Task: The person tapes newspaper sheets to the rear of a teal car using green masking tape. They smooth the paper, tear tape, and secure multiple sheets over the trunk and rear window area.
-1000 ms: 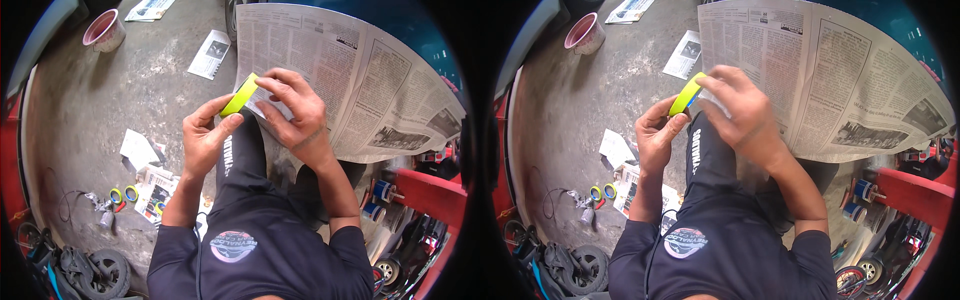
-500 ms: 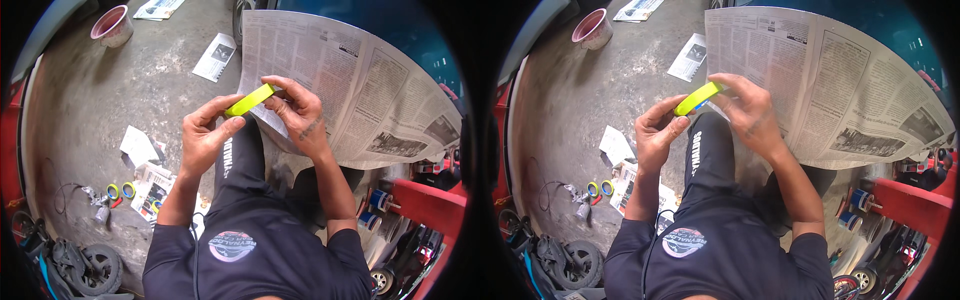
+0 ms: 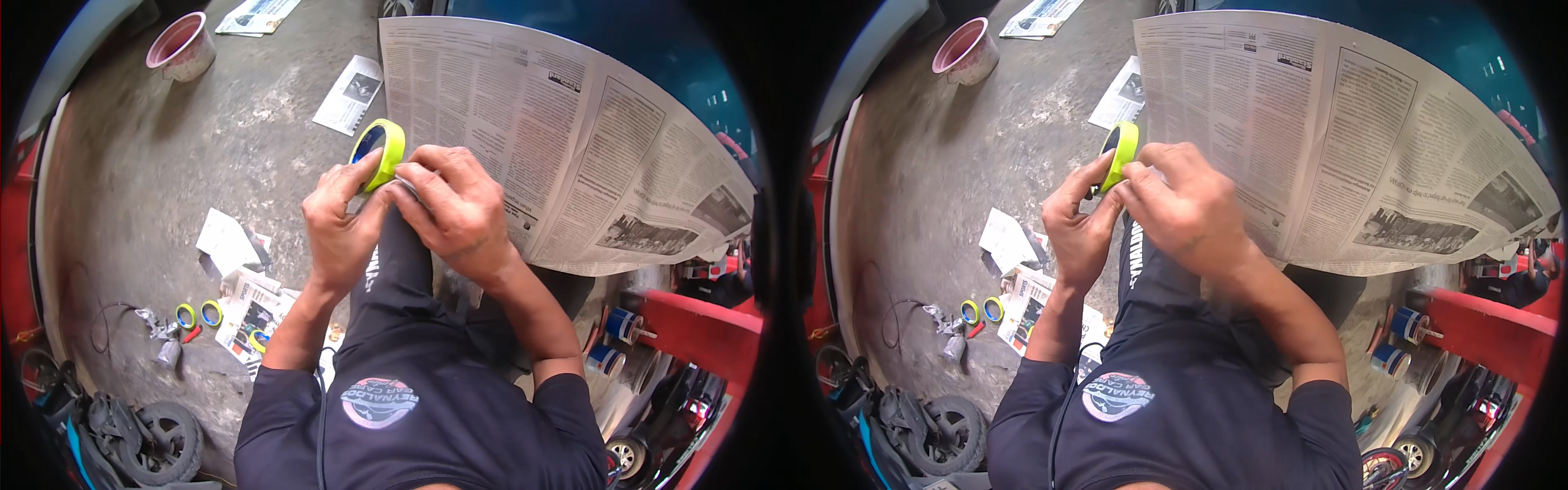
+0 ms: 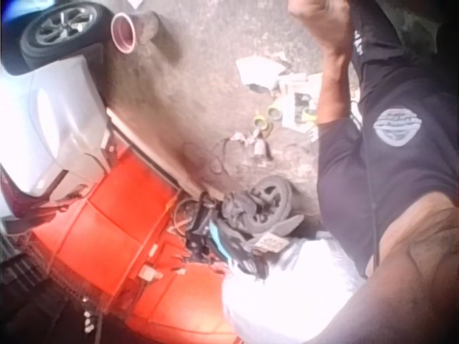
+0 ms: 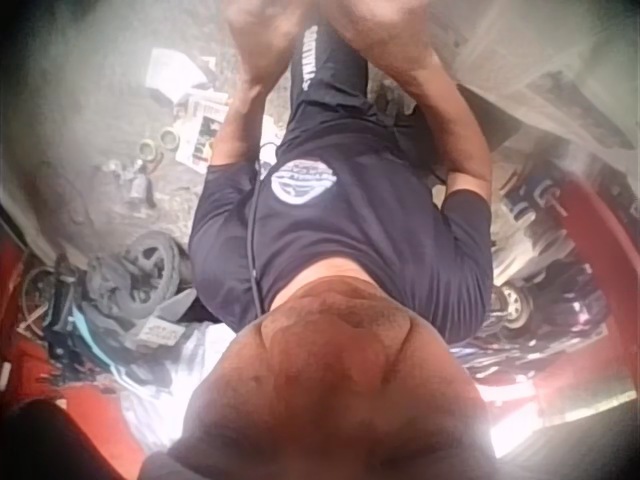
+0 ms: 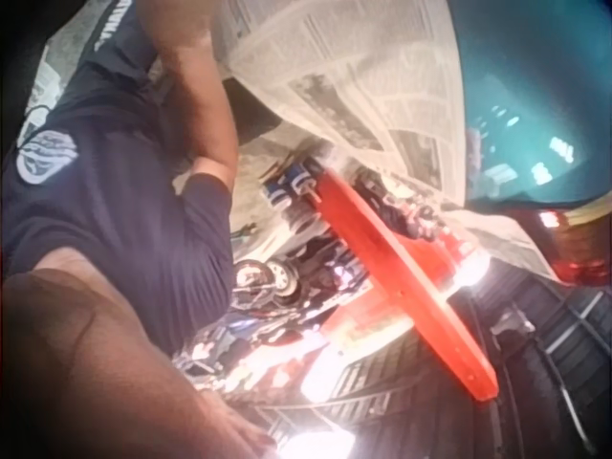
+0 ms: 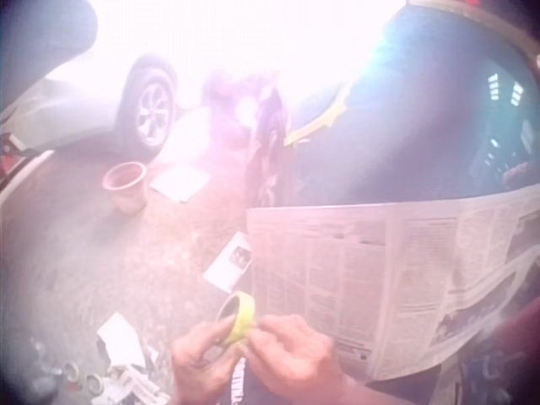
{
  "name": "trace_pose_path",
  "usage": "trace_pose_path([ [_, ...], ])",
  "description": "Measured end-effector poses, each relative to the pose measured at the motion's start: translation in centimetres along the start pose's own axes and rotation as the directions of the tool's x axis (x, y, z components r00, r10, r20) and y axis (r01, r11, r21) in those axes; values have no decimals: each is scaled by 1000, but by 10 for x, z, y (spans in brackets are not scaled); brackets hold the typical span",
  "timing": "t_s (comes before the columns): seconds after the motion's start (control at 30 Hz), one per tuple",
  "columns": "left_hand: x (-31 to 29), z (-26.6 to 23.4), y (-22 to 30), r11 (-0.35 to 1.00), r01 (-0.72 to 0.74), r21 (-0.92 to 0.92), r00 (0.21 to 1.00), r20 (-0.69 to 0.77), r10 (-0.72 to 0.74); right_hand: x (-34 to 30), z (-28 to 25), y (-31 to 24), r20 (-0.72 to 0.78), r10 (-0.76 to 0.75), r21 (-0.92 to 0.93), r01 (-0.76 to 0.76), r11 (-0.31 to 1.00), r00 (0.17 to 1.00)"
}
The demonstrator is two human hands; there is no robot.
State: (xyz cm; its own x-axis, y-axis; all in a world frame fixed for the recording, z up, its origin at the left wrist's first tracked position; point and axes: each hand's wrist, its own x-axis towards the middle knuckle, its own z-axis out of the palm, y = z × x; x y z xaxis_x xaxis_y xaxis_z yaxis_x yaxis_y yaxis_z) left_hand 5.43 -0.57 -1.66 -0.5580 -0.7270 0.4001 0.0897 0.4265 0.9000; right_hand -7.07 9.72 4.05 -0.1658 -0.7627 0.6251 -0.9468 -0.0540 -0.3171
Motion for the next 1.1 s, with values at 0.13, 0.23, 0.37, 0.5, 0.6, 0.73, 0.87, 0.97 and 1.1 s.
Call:
trace_pose_path([
  [0.13,-1,2,-2,969,-166,182,986,17,166,-2,10,0,-19,8,-52,-9,999,1000],
  [0.23,-1,1,-2,943,-207,260,978,32,206,-4,16,2,2,-5,-67,5,998,1000],
  [0.37,-5,-5,1,943,-153,297,987,97,130,-3,16,1,87,136,16,-138,990,987],
  [0.5,-2,-18,-3,994,107,-7,978,179,-104,-2,2,19,199,376,367,-425,828,905],
  [0.6,-2,-29,-15,925,225,-306,953,268,-143,3,0,23,188,320,458,-371,808,929],
  [0.73,-2,-27,-22,830,222,-512,973,174,-153,5,-9,26,576,323,364,-590,721,751],
  [0.87,-2,-20,-10,884,129,-449,990,5,-142,3,-4,14,427,368,304,-514,802,826],
  [0.97,-9,-20,-20,953,92,-288,996,40,-84,-3,6,14,310,271,268,-358,895,911],
  [1.1,-3,-18,-15,997,-48,-66,998,-42,45,-6,16,10,203,188,268,-239,933,961],
])
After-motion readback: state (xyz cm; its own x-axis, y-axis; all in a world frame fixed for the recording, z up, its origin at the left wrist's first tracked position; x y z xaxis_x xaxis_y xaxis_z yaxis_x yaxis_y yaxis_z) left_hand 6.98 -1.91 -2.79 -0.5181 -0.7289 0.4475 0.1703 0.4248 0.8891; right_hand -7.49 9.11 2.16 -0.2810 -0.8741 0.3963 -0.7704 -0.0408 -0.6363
